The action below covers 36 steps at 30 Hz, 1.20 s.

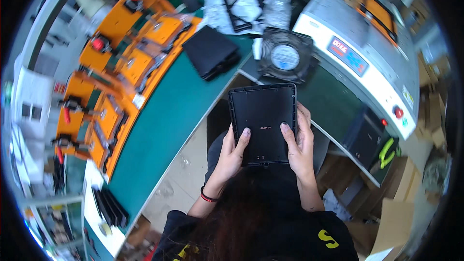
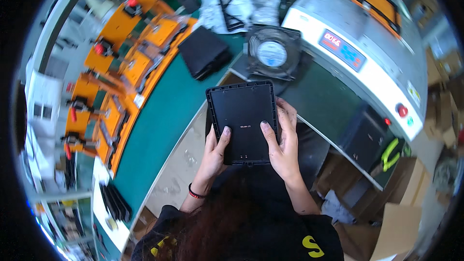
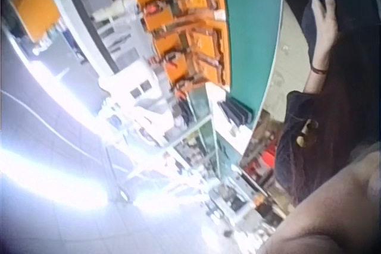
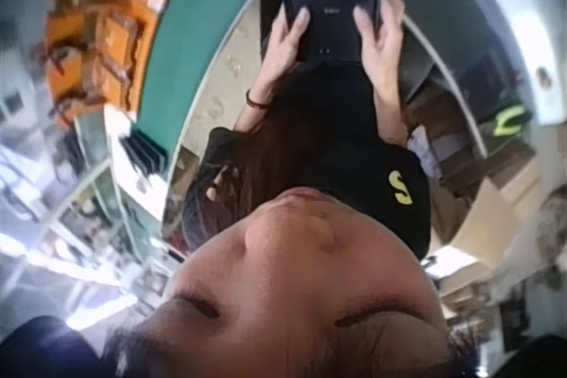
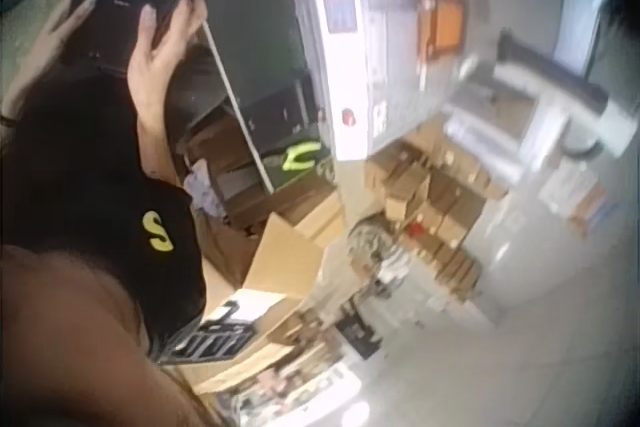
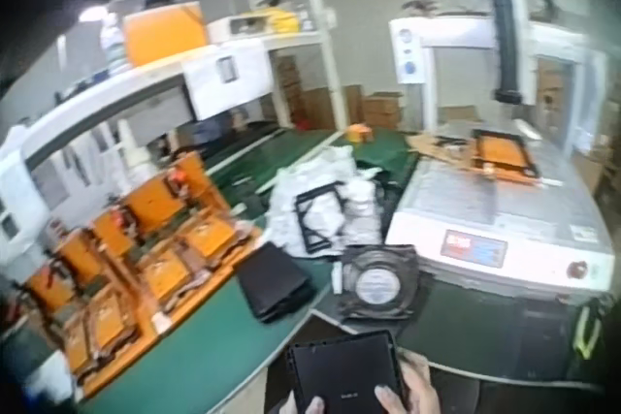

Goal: The person assembles black rectangular electronic devices by placing them into orange clamping jigs on a green workbench. They repeatedly pick up devices, align them in the jigs, and secure them using red-handled levers. The person also handles black frames and plastic packaging materials, moving items between the workbench and a nearby machine.

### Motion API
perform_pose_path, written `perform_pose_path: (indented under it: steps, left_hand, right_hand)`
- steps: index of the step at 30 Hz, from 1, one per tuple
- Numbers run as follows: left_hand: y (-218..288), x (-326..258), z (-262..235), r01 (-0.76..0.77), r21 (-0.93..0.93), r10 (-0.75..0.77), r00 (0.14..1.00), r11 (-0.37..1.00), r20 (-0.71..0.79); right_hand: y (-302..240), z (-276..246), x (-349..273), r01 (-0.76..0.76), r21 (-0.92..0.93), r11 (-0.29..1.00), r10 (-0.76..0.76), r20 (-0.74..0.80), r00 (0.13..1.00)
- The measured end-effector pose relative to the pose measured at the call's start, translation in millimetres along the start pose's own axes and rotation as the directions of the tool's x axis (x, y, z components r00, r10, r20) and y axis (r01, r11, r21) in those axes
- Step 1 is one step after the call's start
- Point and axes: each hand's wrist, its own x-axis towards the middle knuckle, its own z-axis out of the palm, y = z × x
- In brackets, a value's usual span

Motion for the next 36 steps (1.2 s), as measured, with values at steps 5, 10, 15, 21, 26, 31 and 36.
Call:
perform_pose_path:
  steps: [5, 10, 15, 21, 26, 31, 36]
  left_hand:
    - [22, -23, -30, -0.136, -0.018, 0.129, 0.971, 0.991, -0.202]
    - [47, -55, -89, -0.428, -0.244, 0.301, 0.853, 0.870, -0.426]
    - [63, -77, -143, -0.587, -0.316, 0.388, 0.767, 0.745, -0.510]
    - [79, -97, -187, -0.331, 0.257, 0.419, 0.695, 0.908, -0.585]
    - [143, -71, -242, -0.336, 0.902, 0.960, 0.026, 0.272, -0.280]
    - [247, -8, -356, 0.311, 0.850, 0.893, -0.012, -0.425, 0.450]
    - [253, 7, -378, 0.227, 0.835, 0.838, -0.112, -0.502, 0.534]
  right_hand:
    - [-15, 43, 27, 0.058, -0.002, 0.998, -0.055, 0.290, 0.955]
    - [-58, 100, 26, 0.400, -0.080, 0.913, -0.287, 0.569, 0.771]
    - [-47, 158, -27, 0.570, -0.096, 0.816, -0.274, 0.804, 0.528]
    - [-27, 217, -40, 0.357, 0.052, 0.933, -0.267, 0.765, 0.587]
    - [-17, 229, -29, -0.002, 0.041, 0.999, -0.028, 0.710, 0.704]
    - [6, 230, -26, -0.084, 0.035, 0.996, 0.034, 0.716, 0.697]
    - [20, 209, -36, -0.162, -0.063, 0.985, 0.160, 0.694, 0.702]
